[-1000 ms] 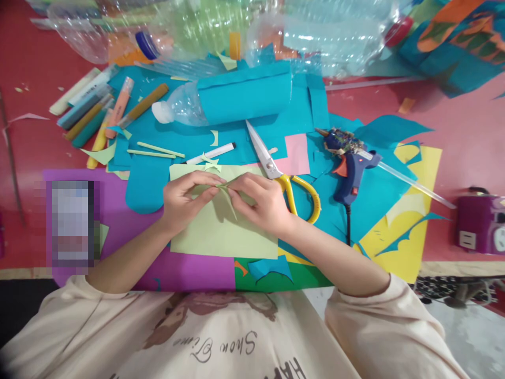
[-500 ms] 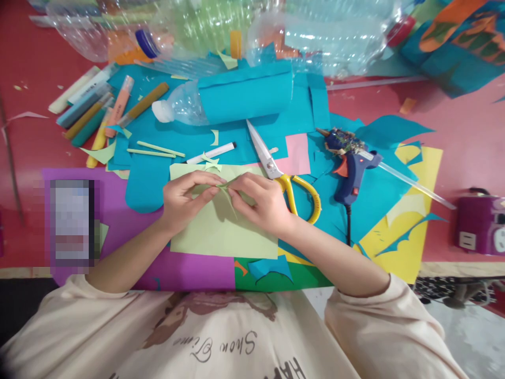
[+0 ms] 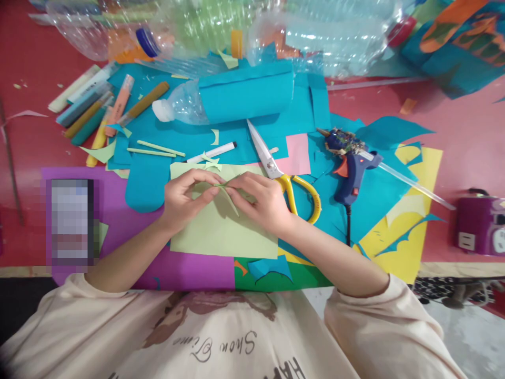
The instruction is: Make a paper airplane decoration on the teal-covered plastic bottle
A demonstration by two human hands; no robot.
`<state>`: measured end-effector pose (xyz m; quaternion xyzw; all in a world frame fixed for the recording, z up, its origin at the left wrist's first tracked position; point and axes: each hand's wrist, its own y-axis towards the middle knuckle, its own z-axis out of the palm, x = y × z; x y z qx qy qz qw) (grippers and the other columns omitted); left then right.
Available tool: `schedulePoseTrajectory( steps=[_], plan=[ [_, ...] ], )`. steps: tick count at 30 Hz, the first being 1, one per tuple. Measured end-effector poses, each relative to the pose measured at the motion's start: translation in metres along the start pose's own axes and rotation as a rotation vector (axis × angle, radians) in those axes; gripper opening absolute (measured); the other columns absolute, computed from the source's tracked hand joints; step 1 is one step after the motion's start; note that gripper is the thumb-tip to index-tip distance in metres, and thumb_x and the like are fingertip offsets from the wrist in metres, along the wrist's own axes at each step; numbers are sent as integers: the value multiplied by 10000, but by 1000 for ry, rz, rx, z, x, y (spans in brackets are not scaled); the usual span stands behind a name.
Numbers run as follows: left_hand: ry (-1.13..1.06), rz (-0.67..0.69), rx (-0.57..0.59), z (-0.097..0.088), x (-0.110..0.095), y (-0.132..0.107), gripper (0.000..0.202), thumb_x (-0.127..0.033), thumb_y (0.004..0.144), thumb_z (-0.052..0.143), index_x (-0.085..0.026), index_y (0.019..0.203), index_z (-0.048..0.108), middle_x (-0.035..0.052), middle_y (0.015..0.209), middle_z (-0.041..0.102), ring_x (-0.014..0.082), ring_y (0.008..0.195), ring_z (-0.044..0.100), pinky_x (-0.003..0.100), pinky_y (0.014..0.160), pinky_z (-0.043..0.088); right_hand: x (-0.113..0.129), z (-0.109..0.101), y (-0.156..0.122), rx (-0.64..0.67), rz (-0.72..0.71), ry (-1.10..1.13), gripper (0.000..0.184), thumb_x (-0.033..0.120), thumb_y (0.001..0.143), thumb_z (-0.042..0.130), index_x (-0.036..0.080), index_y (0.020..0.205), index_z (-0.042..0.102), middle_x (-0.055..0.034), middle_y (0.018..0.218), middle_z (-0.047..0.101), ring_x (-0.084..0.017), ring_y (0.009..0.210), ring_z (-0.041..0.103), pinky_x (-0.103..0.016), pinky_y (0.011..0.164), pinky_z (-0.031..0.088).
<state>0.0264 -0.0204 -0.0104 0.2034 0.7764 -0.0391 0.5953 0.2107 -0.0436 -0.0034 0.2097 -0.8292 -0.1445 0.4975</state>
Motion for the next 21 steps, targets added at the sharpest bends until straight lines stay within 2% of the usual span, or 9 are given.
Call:
schedulePoseTrajectory(
  steps=[5, 8, 10, 14, 17, 21],
  plan=[
    [-110, -92, -119, 0, 5, 3, 327, -528, 832, 672, -220, 867, 567, -5, 795, 672, 118, 754, 680, 229, 709, 553, -5, -2, -2, -115, 193, 95, 146, 309, 949, 546, 224, 914, 659, -16, 801, 721, -128, 647, 649, -254, 570, 528],
    [-152, -121, -152, 0, 6, 5, 393, -569, 813, 678, -240, 966, 528, -33, 736, 647, 109, 707, 667, 223, 682, 545, -7, -2, -2, -138, 204, 130, 188, 376, 960, 513, 235, 943, 636, -32, 868, 702, -156, 746, 658, -294, 649, 551],
    [-167, -133, -150, 0, 6, 5, 407, -569, 814, 679, -246, 1003, 518, -42, 711, 636, 107, 694, 662, 223, 681, 543, -7, -2, -1, -101, 203, 131, 156, 370, 942, 540, 238, 944, 625, -30, 873, 699, -166, 778, 663, -310, 691, 560],
    [-177, -118, -146, 0, 6, 5, 388, -550, 822, 679, -243, 1002, 525, -43, 718, 632, 104, 716, 667, 216, 697, 545, -3, 0, -1, -43, 196, 96, 45, 234, 884, 603, 234, 929, 609, -5, 825, 706, -131, 680, 646, -268, 650, 553],
    [-164, -88, -159, 1, 8, 6, 374, -532, 832, 677, -236, 1008, 534, -30, 756, 649, 106, 738, 674, 213, 701, 546, -1, 2, -1, 13, 138, 74, 81, 163, 856, 593, 231, 894, 571, 5, 791, 691, -116, 634, 645, -243, 612, 547],
    [-145, -48, -141, 2, 9, 6, 371, -525, 840, 672, -234, 1020, 527, -23, 767, 665, 111, 725, 678, 216, 676, 540, -2, 5, -3, 175, 118, 118, 142, 193, 833, 608, 241, 851, 475, 11, 744, 636, -146, 662, 658, -272, 609, 562]
  ],
)
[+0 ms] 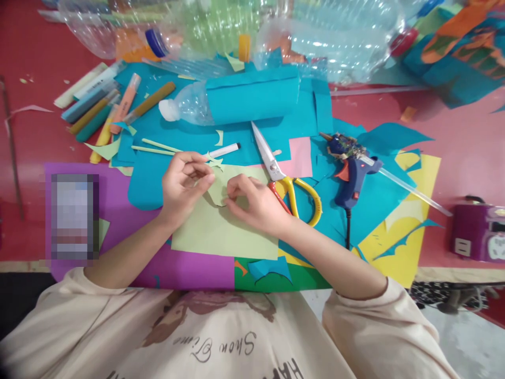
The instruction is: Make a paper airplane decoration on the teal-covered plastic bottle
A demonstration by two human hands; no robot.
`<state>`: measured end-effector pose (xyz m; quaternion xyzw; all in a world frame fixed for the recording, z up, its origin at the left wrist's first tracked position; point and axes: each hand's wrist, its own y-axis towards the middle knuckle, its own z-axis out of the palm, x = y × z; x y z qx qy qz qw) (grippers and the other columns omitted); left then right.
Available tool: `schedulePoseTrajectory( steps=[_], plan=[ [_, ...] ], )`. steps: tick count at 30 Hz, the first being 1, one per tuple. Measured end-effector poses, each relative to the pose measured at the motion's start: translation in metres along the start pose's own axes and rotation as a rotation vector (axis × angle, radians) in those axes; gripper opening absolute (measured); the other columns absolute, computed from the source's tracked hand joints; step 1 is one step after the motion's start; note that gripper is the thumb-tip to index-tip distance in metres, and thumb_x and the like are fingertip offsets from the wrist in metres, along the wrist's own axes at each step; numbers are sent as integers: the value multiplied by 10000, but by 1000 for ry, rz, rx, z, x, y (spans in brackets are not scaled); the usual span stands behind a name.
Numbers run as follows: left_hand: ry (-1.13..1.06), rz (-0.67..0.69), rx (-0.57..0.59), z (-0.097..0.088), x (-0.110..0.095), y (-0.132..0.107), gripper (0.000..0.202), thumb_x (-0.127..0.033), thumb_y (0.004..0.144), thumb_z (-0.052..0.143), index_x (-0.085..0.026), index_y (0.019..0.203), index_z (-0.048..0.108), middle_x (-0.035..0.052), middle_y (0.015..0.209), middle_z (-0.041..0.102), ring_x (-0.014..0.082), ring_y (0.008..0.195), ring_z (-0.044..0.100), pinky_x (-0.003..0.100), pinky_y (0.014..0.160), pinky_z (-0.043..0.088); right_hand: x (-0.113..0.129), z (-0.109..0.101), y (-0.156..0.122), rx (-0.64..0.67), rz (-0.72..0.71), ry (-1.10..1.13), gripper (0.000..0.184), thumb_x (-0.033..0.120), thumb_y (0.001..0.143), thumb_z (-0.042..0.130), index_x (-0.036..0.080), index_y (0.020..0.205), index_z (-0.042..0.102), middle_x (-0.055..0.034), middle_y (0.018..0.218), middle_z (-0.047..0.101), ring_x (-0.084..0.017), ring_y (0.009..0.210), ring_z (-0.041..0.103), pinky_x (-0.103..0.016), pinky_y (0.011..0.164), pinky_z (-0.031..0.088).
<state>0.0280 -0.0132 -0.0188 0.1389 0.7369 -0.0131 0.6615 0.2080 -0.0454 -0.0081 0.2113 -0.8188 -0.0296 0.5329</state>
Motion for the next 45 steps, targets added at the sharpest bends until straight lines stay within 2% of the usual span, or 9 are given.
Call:
schedulePoseTrajectory(
  steps=[3, 6, 9, 11, 17, 22, 30, 37, 45],
  plan=[
    [18, 12, 55, 0, -1, -2, 366, -513, 845, 671, -233, 1032, 527, -20, 768, 675, 120, 742, 690, 232, 700, 544, -1, 1, -1, 2, 78, 22, 197, 226, 825, 618, 249, 846, 424, 9, 751, 621, -156, 685, 648, -294, 624, 551],
    [40, 16, 107, 0, -2, -5, 339, -485, 857, 665, -229, 1038, 537, -7, 800, 687, 132, 783, 702, 249, 740, 552, -1, 0, 0, -20, 110, 42, 161, 239, 833, 608, 242, 897, 460, -4, 806, 646, -152, 710, 651, -295, 649, 542],
    [49, 37, 129, 1, -4, -7, 307, -456, 866, 660, -224, 1042, 563, 8, 845, 699, 132, 813, 701, 245, 759, 555, 1, -2, 3, -1, 90, -13, 60, 208, 857, 571, 226, 827, 522, 4, 724, 644, -140, 674, 633, -273, 638, 523],
    [70, 48, 137, 1, -6, -7, 298, -465, 862, 658, -216, 1013, 592, 21, 882, 707, 135, 828, 696, 240, 753, 556, 2, -4, 4, -20, 84, -33, 97, 192, 864, 559, 217, 773, 536, 14, 670, 634, -129, 634, 616, -251, 603, 504],
    [155, 46, 153, 0, -11, -4, 266, -452, 888, 618, -204, 791, 628, 5, 736, 685, 117, 676, 637, 232, 653, 526, 2, -4, 5, -74, 77, -19, 91, 212, 863, 573, 214, 773, 562, 15, 681, 648, -130, 627, 616, -251, 595, 502],
    [208, 156, 200, 0, -12, -3, 230, -381, 905, 616, -196, 767, 622, 5, 724, 693, 110, 667, 646, 214, 636, 519, 1, -3, 4, -111, 54, 25, 65, 228, 875, 587, 208, 815, 598, -9, 743, 684, -147, 700, 652, -273, 657, 529],
    [265, 184, 186, -1, -14, -4, 246, -387, 919, 595, -189, 773, 606, 15, 725, 691, 118, 682, 648, 226, 657, 523, 1, -3, 5, -93, -16, -2, 109, 176, 884, 583, 218, 784, 596, -16, 733, 687, -153, 696, 658, -284, 663, 539],
    [254, 258, 161, 0, -12, -4, 142, -275, 898, 624, -194, 783, 607, 0, 736, 691, 114, 696, 650, 221, 672, 518, -2, -2, 5, -62, -55, -14, 102, 172, 894, 572, 222, 810, 602, -29, 748, 694, -164, 719, 672, -301, 675, 553],
    [274, 227, 174, -2, -12, -5, 179, -306, 908, 609, -194, 768, 608, 6, 714, 682, 121, 675, 637, 237, 656, 504, -2, -2, 4, -37, -70, -9, 101, 150, 893, 576, 213, 820, 606, -40, 776, 699, -161, 744, 672, -298, 689, 554]
  ],
)
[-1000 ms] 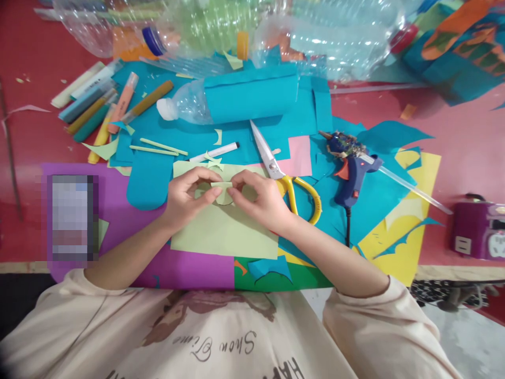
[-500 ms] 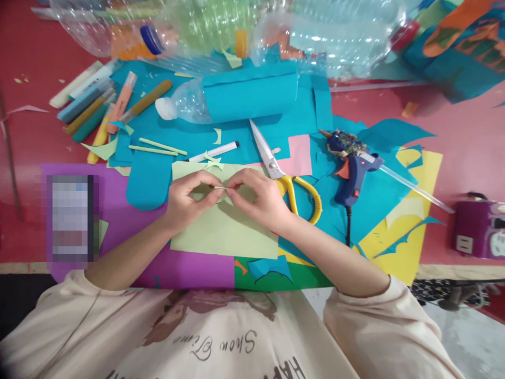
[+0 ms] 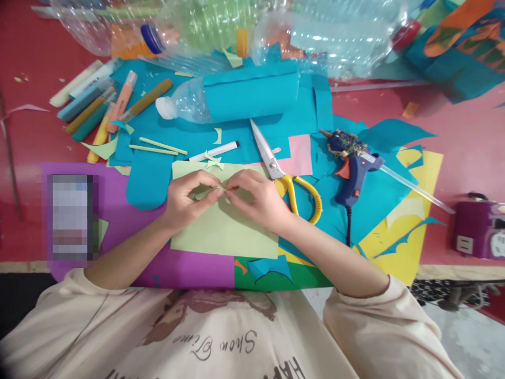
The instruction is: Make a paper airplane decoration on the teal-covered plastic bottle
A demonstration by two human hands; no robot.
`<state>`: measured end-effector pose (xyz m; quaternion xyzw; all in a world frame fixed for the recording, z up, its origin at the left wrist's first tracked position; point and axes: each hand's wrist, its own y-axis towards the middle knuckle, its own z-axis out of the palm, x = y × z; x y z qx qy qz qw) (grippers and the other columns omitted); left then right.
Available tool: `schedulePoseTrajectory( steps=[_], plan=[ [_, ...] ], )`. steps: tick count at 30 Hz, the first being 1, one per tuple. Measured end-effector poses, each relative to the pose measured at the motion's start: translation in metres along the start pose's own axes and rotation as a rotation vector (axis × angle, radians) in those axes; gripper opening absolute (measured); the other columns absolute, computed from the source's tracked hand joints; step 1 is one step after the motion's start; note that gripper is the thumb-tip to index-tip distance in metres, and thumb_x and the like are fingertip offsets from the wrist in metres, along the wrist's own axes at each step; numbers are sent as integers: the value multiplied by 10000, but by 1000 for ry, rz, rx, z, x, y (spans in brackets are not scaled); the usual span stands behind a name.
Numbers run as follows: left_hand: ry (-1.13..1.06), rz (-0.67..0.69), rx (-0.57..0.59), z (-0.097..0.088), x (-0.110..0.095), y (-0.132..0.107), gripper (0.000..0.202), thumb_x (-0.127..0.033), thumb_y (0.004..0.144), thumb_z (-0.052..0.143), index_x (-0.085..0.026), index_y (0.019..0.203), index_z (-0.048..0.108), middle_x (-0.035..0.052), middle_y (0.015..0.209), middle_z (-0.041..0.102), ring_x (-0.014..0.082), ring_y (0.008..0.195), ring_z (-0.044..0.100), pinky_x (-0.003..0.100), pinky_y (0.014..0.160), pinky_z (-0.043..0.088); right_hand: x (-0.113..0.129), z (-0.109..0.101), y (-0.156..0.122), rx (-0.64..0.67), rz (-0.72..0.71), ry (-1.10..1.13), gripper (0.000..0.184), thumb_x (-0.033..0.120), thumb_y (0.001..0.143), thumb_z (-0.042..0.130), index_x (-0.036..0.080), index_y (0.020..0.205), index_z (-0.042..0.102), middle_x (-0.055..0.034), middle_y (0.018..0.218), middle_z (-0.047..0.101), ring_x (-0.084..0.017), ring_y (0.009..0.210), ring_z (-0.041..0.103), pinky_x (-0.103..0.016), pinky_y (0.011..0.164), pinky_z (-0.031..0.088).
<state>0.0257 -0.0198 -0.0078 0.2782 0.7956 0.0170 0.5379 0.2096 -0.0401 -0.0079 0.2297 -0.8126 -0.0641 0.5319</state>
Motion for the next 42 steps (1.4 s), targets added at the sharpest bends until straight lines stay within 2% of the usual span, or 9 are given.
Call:
schedulePoseTrajectory(
  steps=[10, 23, 27, 34, 40, 42],
  plan=[
    [-20, 0, -10, 1, -3, 2, 110, -218, 881, 618, -191, 777, 598, 1, 727, 680, 111, 686, 634, 217, 664, 508, -2, 0, 0, 8, -2, -3, 95, 137, 886, 576, 203, 823, 603, -47, 788, 698, -158, 753, 668, -299, 699, 553],
    [88, 115, -63, 1, 0, 0, 115, -216, 894, 642, -194, 784, 614, -9, 713, 699, 104, 680, 647, 210, 656, 498, -1, 0, 0, 8, 27, -11, 104, 151, 893, 564, 210, 813, 596, -36, 774, 692, -158, 738, 661, -302, 688, 548],
    [53, 36, -33, 0, -2, 1, 133, -247, 903, 627, -196, 781, 616, -7, 726, 698, 109, 691, 650, 220, 673, 503, 1, 0, 0, 17, 48, -20, 102, 165, 890, 568, 212, 802, 591, -30, 756, 686, -162, 728, 661, -301, 681, 547],
    [-129, -184, 18, 2, -4, 3, 284, -443, 899, 610, -194, 763, 617, 4, 710, 671, 121, 667, 633, 235, 645, 516, 4, -2, 2, -33, 142, 20, 104, 161, 872, 552, 223, 792, 575, -14, 748, 678, -158, 711, 650, -299, 675, 541],
    [-165, -200, 15, 2, -3, 1, 289, -457, 890, 622, -193, 770, 633, 6, 726, 684, 120, 681, 635, 234, 645, 510, 2, -2, 2, -15, 123, 8, 103, 207, 887, 579, 226, 786, 588, -23, 769, 697, -170, 738, 662, -318, 691, 546],
    [-175, -199, -24, 2, -1, 1, 268, -433, 897, 618, -196, 771, 625, 7, 728, 679, 120, 686, 632, 240, 657, 514, 1, -2, 2, -9, 108, 0, 118, 195, 890, 572, 228, 778, 585, -25, 767, 698, -173, 745, 665, -325, 699, 549]
  ],
)
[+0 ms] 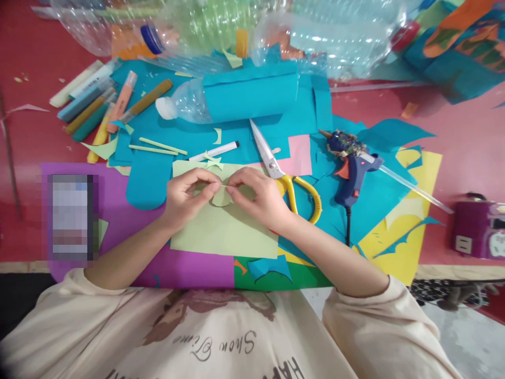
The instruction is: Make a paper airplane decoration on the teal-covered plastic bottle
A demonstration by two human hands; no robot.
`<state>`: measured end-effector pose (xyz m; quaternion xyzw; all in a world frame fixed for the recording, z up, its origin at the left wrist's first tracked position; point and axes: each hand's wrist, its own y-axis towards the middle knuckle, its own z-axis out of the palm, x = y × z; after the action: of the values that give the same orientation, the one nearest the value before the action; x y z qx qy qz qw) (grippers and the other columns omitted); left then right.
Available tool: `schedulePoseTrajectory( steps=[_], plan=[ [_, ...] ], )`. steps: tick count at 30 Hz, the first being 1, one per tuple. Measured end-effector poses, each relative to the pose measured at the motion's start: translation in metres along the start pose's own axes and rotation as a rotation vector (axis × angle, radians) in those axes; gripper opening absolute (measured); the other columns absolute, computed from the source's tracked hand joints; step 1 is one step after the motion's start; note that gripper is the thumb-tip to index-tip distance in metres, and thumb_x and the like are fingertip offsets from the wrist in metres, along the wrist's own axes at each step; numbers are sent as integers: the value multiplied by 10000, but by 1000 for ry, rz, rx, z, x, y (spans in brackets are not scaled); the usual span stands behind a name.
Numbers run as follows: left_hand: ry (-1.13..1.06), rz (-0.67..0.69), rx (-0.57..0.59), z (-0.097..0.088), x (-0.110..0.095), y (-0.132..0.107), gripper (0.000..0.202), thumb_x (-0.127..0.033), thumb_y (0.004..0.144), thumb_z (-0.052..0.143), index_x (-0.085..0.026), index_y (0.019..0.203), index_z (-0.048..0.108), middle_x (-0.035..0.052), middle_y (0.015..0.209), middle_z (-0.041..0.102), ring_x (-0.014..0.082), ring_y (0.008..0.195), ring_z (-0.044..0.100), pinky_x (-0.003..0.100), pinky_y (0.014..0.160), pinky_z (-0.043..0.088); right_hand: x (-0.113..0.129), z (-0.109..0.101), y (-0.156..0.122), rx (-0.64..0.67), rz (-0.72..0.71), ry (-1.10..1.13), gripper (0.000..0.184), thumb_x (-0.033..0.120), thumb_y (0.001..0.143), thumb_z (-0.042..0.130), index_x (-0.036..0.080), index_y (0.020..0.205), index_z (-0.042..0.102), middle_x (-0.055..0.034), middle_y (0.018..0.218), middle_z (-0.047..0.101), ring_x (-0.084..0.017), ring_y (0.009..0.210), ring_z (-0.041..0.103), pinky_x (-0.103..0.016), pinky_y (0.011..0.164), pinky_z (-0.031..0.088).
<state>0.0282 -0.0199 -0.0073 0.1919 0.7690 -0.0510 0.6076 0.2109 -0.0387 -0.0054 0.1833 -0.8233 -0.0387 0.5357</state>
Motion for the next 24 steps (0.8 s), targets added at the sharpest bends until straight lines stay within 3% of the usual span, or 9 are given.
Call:
schedulePoseTrajectory(
  steps=[4, 11, 13, 14, 15, 17, 21, 24],
  plan=[
    [-100, 19, -129, -1, 4, 1, 221, -373, 938, 574, -209, 789, 572, -11, 714, 645, 102, 673, 626, 226, 632, 507, -1, 0, 0, 4, -12, 3, 115, 170, 878, 578, 223, 777, 584, -30, 779, 700, -172, 756, 670, -324, 713, 553],
    [-146, 32, -84, 0, 1, -2, 370, -329, 1003, 456, -192, 675, 560, -26, 596, 631, 71, 560, 613, 200, 574, 499, 1, -1, 0, -10, -7, 17, 120, 209, 889, 572, 225, 771, 592, -26, 756, 700, -172, 739, 674, -318, 689, 557],
    [-117, 32, -161, 0, 2, -2, 272, -354, 967, 533, -201, 752, 599, -12, 688, 673, 80, 627, 647, 197, 592, 516, 2, -1, 0, -11, -18, 36, 122, 212, 890, 572, 222, 770, 589, -28, 754, 700, -168, 732, 674, -311, 683, 557],
    [-111, 38, -196, 0, 3, -1, 174, -378, 930, 595, -219, 861, 614, 2, 804, 704, 96, 714, 676, 203, 623, 535, 2, -2, 0, -6, -23, 44, 125, 213, 891, 573, 222, 767, 585, -29, 752, 701, -166, 726, 674, -308, 681, 557],
    [-117, 59, -206, 1, 5, -1, 204, -411, 888, 647, -247, 1000, 602, 19, 951, 715, 118, 819, 695, 216, 662, 557, 2, -2, 0, 3, -24, 47, 129, 214, 891, 573, 223, 763, 581, -30, 751, 703, -165, 723, 674, -307, 680, 557],
    [-145, 99, -138, 1, 8, 0, 416, -440, 853, 678, -302, 1208, 509, 40, 1124, 688, 150, 946, 698, 257, 738, 585, 2, -1, -1, 20, -21, 41, 133, 225, 891, 577, 228, 758, 577, -33, 759, 711, -171, 732, 679, -312, 685, 560],
    [-142, 109, 76, 2, 9, -2, 463, -381, 880, 658, -291, 1283, 447, 14, 911, 702, 140, 828, 702, 257, 730, 584, 2, 0, -1, 11, -10, 27, 128, 256, 892, 585, 231, 766, 588, -35, 769, 714, -179, 750, 683, -322, 693, 561],
    [-121, 102, 66, 3, 8, -3, 424, -361, 893, 647, -276, 1263, 458, 3, 846, 690, 128, 776, 691, 233, 701, 571, 2, 1, -1, -7, -2, 30, 137, 242, 895, 586, 229, 759, 592, -28, 751, 705, -170, 726, 671, -315, 681, 552]
  ],
)
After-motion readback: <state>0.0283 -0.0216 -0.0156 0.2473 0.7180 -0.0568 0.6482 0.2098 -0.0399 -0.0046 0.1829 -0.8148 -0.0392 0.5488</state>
